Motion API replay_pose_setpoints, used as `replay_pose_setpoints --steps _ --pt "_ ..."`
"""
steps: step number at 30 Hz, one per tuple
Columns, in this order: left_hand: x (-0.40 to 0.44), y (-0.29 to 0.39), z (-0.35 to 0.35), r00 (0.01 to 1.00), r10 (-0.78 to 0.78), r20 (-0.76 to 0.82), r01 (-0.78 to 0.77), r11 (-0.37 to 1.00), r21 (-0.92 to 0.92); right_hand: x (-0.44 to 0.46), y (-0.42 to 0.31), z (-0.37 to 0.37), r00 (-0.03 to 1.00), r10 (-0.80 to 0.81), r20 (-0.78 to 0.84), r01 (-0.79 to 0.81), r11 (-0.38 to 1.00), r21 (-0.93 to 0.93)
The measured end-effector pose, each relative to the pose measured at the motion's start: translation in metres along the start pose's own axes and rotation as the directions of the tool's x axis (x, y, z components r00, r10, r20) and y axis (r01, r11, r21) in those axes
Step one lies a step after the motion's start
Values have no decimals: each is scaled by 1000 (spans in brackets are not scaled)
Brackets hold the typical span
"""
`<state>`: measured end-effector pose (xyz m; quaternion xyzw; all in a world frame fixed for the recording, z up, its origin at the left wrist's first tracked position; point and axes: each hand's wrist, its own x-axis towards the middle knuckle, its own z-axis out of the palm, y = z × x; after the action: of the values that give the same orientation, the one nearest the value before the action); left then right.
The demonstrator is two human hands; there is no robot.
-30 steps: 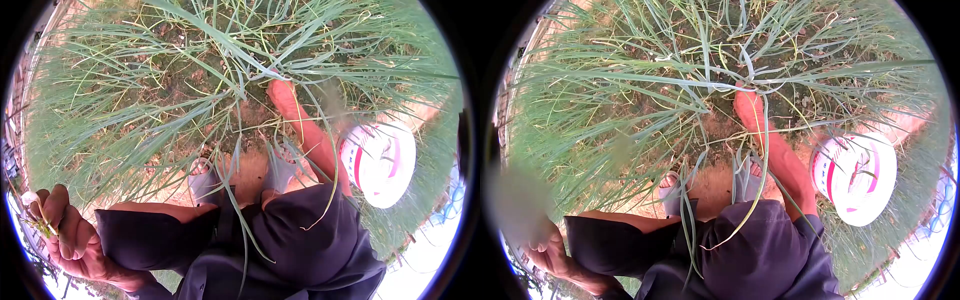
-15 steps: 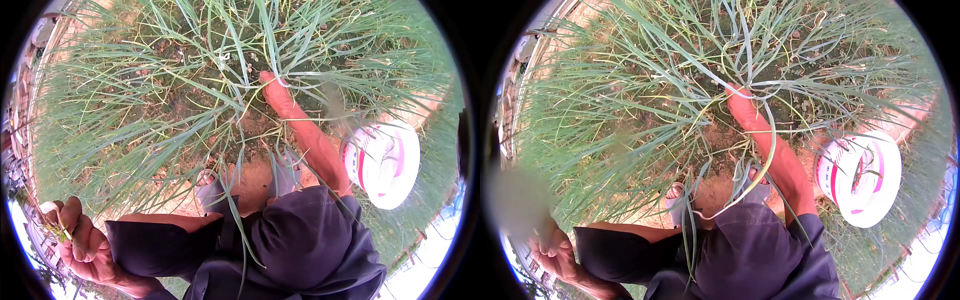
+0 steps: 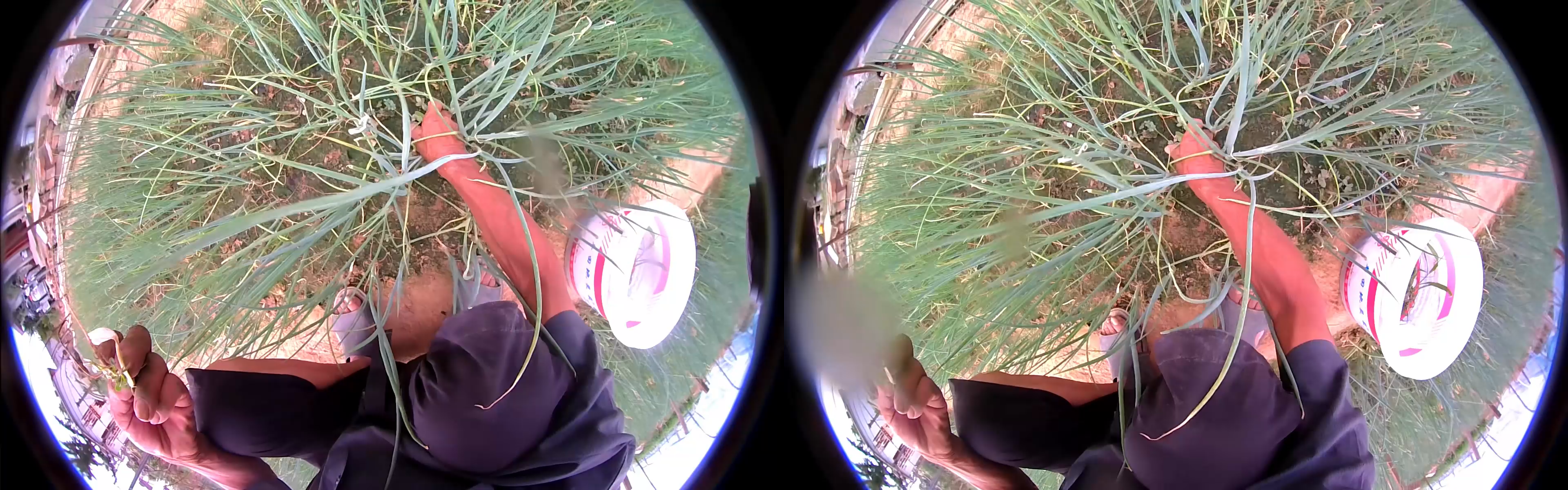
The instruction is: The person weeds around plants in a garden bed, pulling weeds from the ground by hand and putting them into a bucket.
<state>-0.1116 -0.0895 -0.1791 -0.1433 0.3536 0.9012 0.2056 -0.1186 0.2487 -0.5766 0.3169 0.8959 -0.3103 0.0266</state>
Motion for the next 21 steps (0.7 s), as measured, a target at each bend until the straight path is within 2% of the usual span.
replay_pose_setpoints --steps 2,4,5,8,10,12,13,14,16,17,19,21 --pt "3 0 0 1000 -7 1 7 1000 -5 14 0 2 992 15 128 -19 999 28" --pt "5 1 -2 1000 -14 -8 14 1000 -11 15 -3 4 981 -104 165 129 980 -150" --pt "6 2 -2 1000 -18 -5 18 1000 -10 21 6 18 983 -148 107 165 972 -170" --pt "10 -1 1 1000 -30 -1 30 999 -23 26 26 27 960 -268 86 281 927 -250" --pt "11 -1 3 999 -46 -11 46 999 -24 20 25 17 982 -159 101 153 986 68" --pt "11 0 2 999 -36 -1 36 999 -11 11 25 17 956 -267 -120 293 864 410" --pt "10 1 0 1000 -31 -5 31 999 -8 13 25 17 912 -299 -280 396 820 414" --pt "10 1 0 1000 -27 -10 27 1000 -5 12 23 18 908 -216 -360 378 793 477" --pt "9 1 -1 1000 -10 -22 10 1000 -5 23 25 20 939 -194 -285 237 963 124" --pt "10 2 -1 1000 0 -24 -1 1000 -4 21 17 15 979 -66 -193 103 976 191" --pt "10 1 0 999 -7 -33 7 1000 -4 37 26 32 993 -63 -96 95 919 383" --pt "11 3 -2 999 -21 -47 21 1000 5 44 26 35 996 -80 -25 84 958 275"
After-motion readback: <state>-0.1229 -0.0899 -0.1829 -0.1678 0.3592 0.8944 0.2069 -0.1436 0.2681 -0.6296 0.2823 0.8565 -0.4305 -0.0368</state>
